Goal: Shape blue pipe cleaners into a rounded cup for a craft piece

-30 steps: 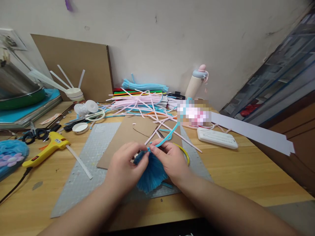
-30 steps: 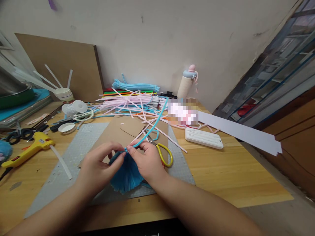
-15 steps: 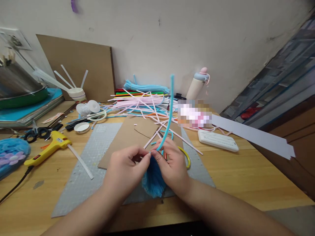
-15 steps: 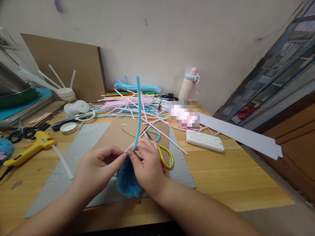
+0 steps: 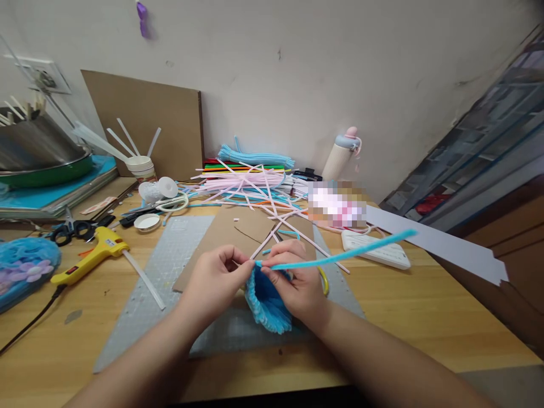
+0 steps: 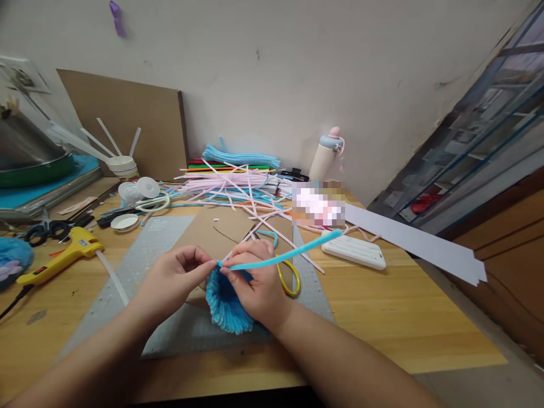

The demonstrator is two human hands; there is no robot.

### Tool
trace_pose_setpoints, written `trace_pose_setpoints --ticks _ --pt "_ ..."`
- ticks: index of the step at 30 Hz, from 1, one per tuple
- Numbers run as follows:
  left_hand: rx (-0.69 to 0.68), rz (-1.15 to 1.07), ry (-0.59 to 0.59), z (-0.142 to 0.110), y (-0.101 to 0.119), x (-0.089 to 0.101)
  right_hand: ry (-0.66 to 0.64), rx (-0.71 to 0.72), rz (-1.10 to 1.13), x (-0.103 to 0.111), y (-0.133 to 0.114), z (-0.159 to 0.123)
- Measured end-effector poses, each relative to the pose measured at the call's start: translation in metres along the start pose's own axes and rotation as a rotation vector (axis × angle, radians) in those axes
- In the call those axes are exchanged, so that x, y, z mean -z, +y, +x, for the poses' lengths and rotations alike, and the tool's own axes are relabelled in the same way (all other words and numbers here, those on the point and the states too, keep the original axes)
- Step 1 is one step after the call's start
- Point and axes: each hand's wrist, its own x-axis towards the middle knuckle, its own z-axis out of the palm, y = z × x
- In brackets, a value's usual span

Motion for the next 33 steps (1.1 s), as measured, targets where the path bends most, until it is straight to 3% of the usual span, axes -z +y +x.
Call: trace_pose_setpoints --ticks 5,11,17,20,25,33 --pt "-0.053 0.063 0.026 -0.001 -0.002 0.002 -0.051 0.172 -0.02 0.004 0.003 0.003" --pt "-0.012 -0.047 -0.022 0.002 -0.006 0.006 -0.177 0.457 -0.298 0.013 0.005 0.006" --pt "0.015 -0.214 -0.159 0.009 -0.01 0.009 -0.119 0.579 -0.415 0.012 0.007 0.005" --pt "0.056 -0.204 -0.175 0.01 -0.008 0.011 -0.137 0.559 -0.356 0.011 0.011 0.007" --pt "0.093 -0.262 -0.24 0.014 -0.009 0.016 -0.257 0.393 -0.241 0.013 0.013 0.011" --pt "0.154 -0.318 -0.343 0.019 -0.015 0.019 -0.38 0.222 -0.143 0.02 -0.001 0.013"
